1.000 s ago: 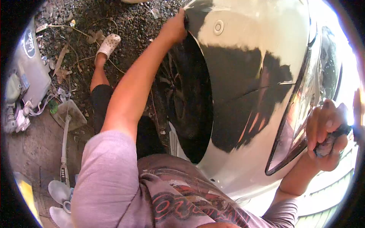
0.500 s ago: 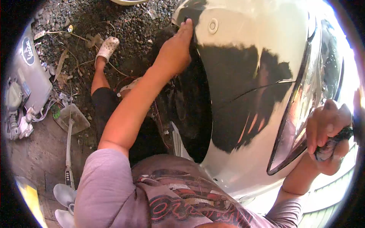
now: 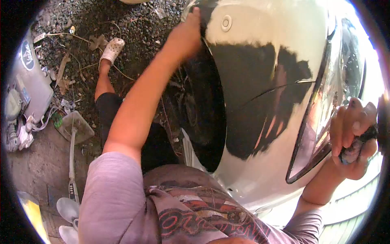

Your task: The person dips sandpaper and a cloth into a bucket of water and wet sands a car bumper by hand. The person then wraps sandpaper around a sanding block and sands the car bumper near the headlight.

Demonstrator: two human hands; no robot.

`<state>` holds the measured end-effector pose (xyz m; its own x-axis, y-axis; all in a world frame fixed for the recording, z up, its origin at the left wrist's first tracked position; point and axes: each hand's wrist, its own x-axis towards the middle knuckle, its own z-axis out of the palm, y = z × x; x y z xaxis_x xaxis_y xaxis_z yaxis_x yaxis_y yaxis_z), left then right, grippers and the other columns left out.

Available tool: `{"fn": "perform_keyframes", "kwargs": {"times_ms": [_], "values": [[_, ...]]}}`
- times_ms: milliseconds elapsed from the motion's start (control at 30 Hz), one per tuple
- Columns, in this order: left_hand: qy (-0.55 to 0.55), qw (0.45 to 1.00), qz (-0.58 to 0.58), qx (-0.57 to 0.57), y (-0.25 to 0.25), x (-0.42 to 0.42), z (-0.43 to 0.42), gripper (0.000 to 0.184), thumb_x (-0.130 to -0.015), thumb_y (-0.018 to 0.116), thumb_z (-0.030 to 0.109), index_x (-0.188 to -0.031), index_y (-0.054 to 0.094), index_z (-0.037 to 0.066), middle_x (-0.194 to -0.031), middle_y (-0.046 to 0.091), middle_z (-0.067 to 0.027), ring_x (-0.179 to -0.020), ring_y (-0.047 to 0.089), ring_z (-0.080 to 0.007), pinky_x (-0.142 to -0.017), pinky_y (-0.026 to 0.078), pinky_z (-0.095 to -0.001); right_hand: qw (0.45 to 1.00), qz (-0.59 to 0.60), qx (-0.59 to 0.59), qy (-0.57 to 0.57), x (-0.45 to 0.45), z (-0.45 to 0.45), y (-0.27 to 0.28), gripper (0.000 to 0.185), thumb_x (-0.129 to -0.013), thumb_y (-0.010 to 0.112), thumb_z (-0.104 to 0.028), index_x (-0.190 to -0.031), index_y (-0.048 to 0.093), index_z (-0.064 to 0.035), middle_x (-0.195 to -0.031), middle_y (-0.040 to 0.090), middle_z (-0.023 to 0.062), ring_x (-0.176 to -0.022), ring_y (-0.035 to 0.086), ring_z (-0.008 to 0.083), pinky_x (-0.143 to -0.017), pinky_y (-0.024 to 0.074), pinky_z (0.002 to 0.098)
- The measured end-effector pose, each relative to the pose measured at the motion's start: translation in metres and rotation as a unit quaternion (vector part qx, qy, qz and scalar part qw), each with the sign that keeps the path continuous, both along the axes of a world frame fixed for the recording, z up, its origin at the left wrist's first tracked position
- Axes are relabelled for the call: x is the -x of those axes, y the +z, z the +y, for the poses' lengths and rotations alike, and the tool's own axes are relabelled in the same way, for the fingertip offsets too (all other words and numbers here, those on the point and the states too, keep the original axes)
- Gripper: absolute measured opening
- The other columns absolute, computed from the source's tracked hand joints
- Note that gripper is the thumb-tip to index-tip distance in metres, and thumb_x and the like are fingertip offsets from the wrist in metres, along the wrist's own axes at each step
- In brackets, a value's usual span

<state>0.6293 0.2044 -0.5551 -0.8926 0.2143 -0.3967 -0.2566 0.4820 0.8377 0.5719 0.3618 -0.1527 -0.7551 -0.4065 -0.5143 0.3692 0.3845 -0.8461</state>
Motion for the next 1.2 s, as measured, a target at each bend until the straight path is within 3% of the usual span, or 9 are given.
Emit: {"fn": "perform_keyframes", "kwargs": {"times_ms": [100,300,500,700,833,967,1033,1067,1200], "values": [[-0.047,0.998,-0.043,0.018,-0.042,0.035,-0.009,0.084,-0.083,0.061,0.0,-0.159,0.024,-0.006,-0.141,0.056,-0.0321,-0.122,0.062,-0.0467,-0.102,0.052,-0.0492,0.998,0.055,-0.02,-0.013,-0.006,-0.009,-0.001,0.036,-0.099,0.07,-0.038,-0.099,0.059,-0.0037,-0.079,0.052,0.0045,-0.052,0.05,0.0121,-0.038,0.0443,0.0198],[0.047,0.992,0.096,-0.063,0.05,-0.042,0.0,0.085,-0.083,0.059,-0.002,-0.16,0.024,-0.003,-0.155,0.043,-0.0329,-0.131,0.056,-0.0475,-0.109,0.048,-0.0493,1.0,-0.001,0.015,-0.004,0.001,-0.002,-0.003,0.035,-0.097,0.073,-0.035,-0.1,0.06,-0.002,-0.077,0.052,0.0052,-0.051,0.049,0.0121,-0.038,0.042,0.0197],[0.026,0.997,-0.058,-0.052,0.006,0.029,-0.007,0.082,-0.084,0.057,-0.001,-0.16,0.025,-0.001,-0.154,0.042,-0.0352,-0.131,0.054,-0.0497,-0.111,0.046,-0.0501,0.998,0.064,0.009,-0.001,-0.004,-0.007,-0.003,0.031,-0.096,0.074,-0.028,-0.101,0.056,-0.0032,-0.076,0.052,0.0062,-0.049,0.047,0.0116,-0.038,0.0419,0.0205],[0.055,0.987,0.093,-0.115,0.032,-0.037,-0.002,0.088,-0.081,0.053,-0.008,-0.162,0.022,0.001,-0.155,0.038,-0.038,-0.136,0.049,-0.0507,-0.116,0.041,-0.0502,0.998,-0.026,0.02,0.051,0.004,0.003,-0.001,0.037,-0.101,0.068,-0.038,-0.11,0.054,-0.0048,-0.082,0.054,0.0044,-0.054,0.051,0.0091,-0.047,0.0406,0.0165],[0.019,0.993,-0.089,-0.077,-0.019,0.033,-0.013,0.084,-0.081,0.055,-0.002,-0.161,0.028,-0.002,-0.152,0.044,-0.0365,-0.137,0.05,-0.0479,-0.118,0.04,-0.046,0.999,-0.012,0.01,0.043,0.001,0.002,0.0,0.04,-0.1,0.067,-0.039,-0.112,0.055,-0.0026,-0.081,0.053,0.004,-0.055,0.048,0.0093,-0.048,0.04,0.0165],[0.022,0.995,-0.008,-0.096,0.009,-0.006,-0.01,0.084,-0.082,0.053,-0.003,-0.161,0.026,-0.003,-0.155,0.041,-0.0362,-0.143,0.045,-0.0451,-0.12,0.037,-0.0478,0.997,-0.051,0.028,0.049,0.001,0.009,0.003,0.044,-0.102,0.064,-0.042,-0.118,0.057,-0.0011,-0.081,0.052,0.0034,-0.056,0.048,0.0085,-0.049,0.0384,0.0166],[0.1,0.981,0.127,-0.108,0.033,-0.035,0.001,0.091,-0.077,0.056,-0.005,-0.163,0.027,0.005,-0.143,0.053,-0.0352,-0.13,0.056,-0.0493,-0.112,0.047,-0.0489,0.992,-0.092,0.067,0.057,0.006,0.014,0.001,0.045,-0.103,0.062,-0.043,-0.119,0.058,-0.001,-0.082,0.052,0.0031,-0.056,0.047,0.0075,-0.049,0.0376,0.0167],[0.067,0.99,0.061,-0.106,0.035,-0.032,0.001,0.082,-0.082,0.052,-0.005,-0.16,0.026,-0.005,-0.153,0.043,-0.0361,-0.139,0.049,-0.0464,-0.117,0.041,-0.0474,0.997,-0.044,0.025,0.053,0.001,0.009,0.003,0.045,-0.104,0.061,-0.044,-0.119,0.057,-0.0014,-0.082,0.052,0.003,-0.056,0.047,0.0072,-0.049,0.0373,0.0165],[0.004,0.993,-0.094,-0.078,-0.027,0.039,-0.016,0.078,-0.083,0.055,-0.001,-0.157,0.031,-0.005,-0.15,0.048,-0.0359,-0.135,0.053,-0.0453,-0.112,0.046,-0.0455,0.999,0.017,-0.019,0.045,-0.004,-0.001,0.001,0.043,-0.104,0.061,-0.043,-0.118,0.057,-0.0032,-0.082,0.051,0.0027,-0.055,0.047,0.0063,-0.048,0.0364,0.0165]]}}
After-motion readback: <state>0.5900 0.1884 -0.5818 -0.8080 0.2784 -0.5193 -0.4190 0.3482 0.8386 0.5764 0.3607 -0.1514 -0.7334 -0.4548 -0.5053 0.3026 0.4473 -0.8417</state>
